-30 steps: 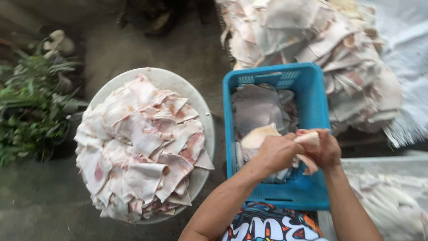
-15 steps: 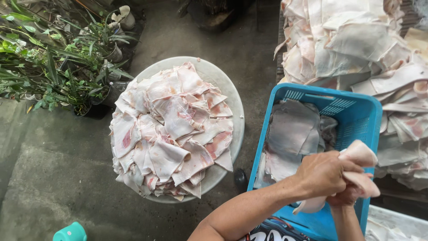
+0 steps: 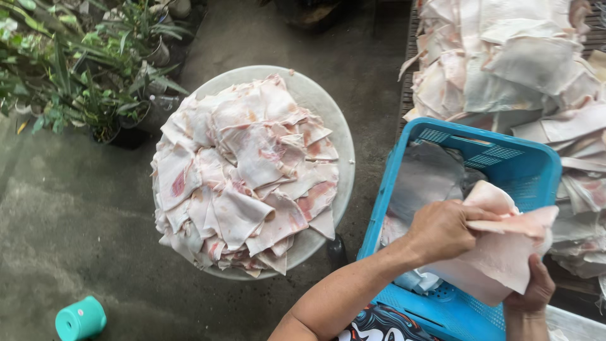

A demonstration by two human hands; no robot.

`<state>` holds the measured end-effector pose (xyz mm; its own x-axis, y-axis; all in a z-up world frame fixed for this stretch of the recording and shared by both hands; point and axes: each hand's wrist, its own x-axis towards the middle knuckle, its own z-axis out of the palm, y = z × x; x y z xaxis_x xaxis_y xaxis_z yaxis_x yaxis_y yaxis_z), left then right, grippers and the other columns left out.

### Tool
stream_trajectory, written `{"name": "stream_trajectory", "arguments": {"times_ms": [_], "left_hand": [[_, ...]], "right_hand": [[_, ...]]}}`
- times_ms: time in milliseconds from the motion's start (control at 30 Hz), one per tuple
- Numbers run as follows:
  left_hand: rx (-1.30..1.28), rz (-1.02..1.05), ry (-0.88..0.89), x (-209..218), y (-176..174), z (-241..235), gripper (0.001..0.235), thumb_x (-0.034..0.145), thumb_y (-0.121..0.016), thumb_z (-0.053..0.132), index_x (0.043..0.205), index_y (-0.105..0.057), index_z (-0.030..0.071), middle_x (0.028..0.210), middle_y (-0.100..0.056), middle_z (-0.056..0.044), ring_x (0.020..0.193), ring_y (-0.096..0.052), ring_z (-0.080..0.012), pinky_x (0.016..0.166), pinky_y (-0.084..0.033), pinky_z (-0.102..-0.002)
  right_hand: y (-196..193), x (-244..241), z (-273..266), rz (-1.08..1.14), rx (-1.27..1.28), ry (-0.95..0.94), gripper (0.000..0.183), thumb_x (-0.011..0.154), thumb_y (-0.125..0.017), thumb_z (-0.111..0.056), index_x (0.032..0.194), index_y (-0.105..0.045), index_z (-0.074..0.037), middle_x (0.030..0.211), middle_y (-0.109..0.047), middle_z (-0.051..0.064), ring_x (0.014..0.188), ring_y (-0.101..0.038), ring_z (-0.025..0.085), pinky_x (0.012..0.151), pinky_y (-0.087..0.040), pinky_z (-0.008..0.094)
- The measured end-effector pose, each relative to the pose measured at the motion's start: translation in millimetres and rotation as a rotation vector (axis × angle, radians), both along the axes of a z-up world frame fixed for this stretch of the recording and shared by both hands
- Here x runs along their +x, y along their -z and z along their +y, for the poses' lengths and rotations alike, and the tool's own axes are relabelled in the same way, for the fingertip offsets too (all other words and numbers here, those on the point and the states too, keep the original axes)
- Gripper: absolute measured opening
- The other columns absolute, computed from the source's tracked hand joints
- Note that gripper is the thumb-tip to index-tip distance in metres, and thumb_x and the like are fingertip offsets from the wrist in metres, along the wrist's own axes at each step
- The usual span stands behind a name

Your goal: The person sorts and organizes pieces of raw animal skin by hand from a blue plastic basket onto a large white plate.

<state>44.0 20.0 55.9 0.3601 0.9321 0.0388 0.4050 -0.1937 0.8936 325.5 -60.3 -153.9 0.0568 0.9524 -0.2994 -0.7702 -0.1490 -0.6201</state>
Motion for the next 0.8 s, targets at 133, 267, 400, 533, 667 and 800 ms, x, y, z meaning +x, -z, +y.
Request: {"name": "stream_trajectory", "arguments": {"times_ms": [133, 267, 400, 533, 667, 800], "left_hand": [[-0.169, -0.143, -0.152, -63.6, -17.8, 6.0, 0.046, 0.086, -0.070, 0.016, 0.128, -0.071, 0.034, 0.114, -0.077, -0.005, 0.098, -0.076, -0.0243, 0.086, -0.060, -0.033], [-0.001, -0.207, -0.418, -154.2, -42.9, 1.7, 0.037, 0.095, -0.074, 0.029, 0.129, -0.071, 0.017, 0.114, -0.075, -0.012, 0.097, -0.075, -0.0230, 0.085, -0.059, -0.034], [-0.277, -0.084, -0.747, -260.9, -58.0, -28.4, 0.033, 0.091, -0.076, 0.033, 0.114, -0.076, 0.008, 0.090, -0.078, -0.012, 0.075, -0.071, -0.0177, 0.069, -0.055, -0.034], [-0.073, -0.229, -0.967, -368.9, -27.7, -80.2, 0.031, 0.098, -0.068, 0.026, 0.122, -0.071, 0.005, 0.106, -0.078, -0.007, 0.095, -0.072, -0.0142, 0.085, -0.057, -0.031], [0.148, 0.032, -1.132, -490.6, 8.7, -129.9, 0.019, 0.107, -0.067, 0.017, 0.114, -0.066, 0.000, 0.096, -0.068, -0.011, 0.087, -0.063, -0.0218, 0.080, -0.053, -0.036], [0.107, -0.034, -1.244, -549.9, 60.4, -117.4, 0.019, 0.107, -0.066, 0.013, 0.119, -0.067, -0.001, 0.099, -0.069, -0.013, 0.088, -0.065, -0.0210, 0.081, -0.055, -0.034]], "right_hand": [[-92.6, -60.3, 41.7, -0.202, 0.059, -0.130, 0.075, 0.102, -0.060, -0.013, 0.172, -0.034, -0.003, 0.166, -0.048, 0.014, 0.148, -0.052, 0.029, 0.123, -0.039, 0.043], [-175.3, -162.4, 93.1, -0.300, 0.105, -0.340, 0.080, 0.091, -0.059, -0.002, 0.168, -0.036, -0.004, 0.156, -0.052, 0.016, 0.138, -0.056, 0.029, 0.114, -0.045, 0.042], [-217.5, -282.5, 125.4, -0.294, 0.129, -0.572, 0.080, 0.080, -0.066, -0.001, 0.156, -0.044, -0.003, 0.139, -0.060, 0.015, 0.124, -0.062, 0.028, 0.107, -0.051, 0.042], [-210.2, -397.6, 137.3, -0.302, 0.242, -0.817, 0.066, 0.083, -0.074, -0.002, 0.145, -0.051, 0.001, 0.132, -0.064, 0.013, 0.118, -0.065, 0.022, 0.102, -0.055, 0.038], [-146.4, -537.4, 132.0, -0.431, 0.351, -1.065, 0.076, 0.093, -0.071, -0.014, 0.157, -0.032, -0.007, 0.155, -0.042, 0.010, 0.138, -0.047, 0.024, 0.112, -0.044, 0.042], [-110.2, -675.3, 110.7, -0.849, 0.738, -0.921, 0.091, 0.093, -0.065, -0.020, 0.166, -0.011, -0.016, 0.168, -0.020, 0.023, 0.149, -0.028, 0.038, 0.119, -0.033, 0.048]]}}
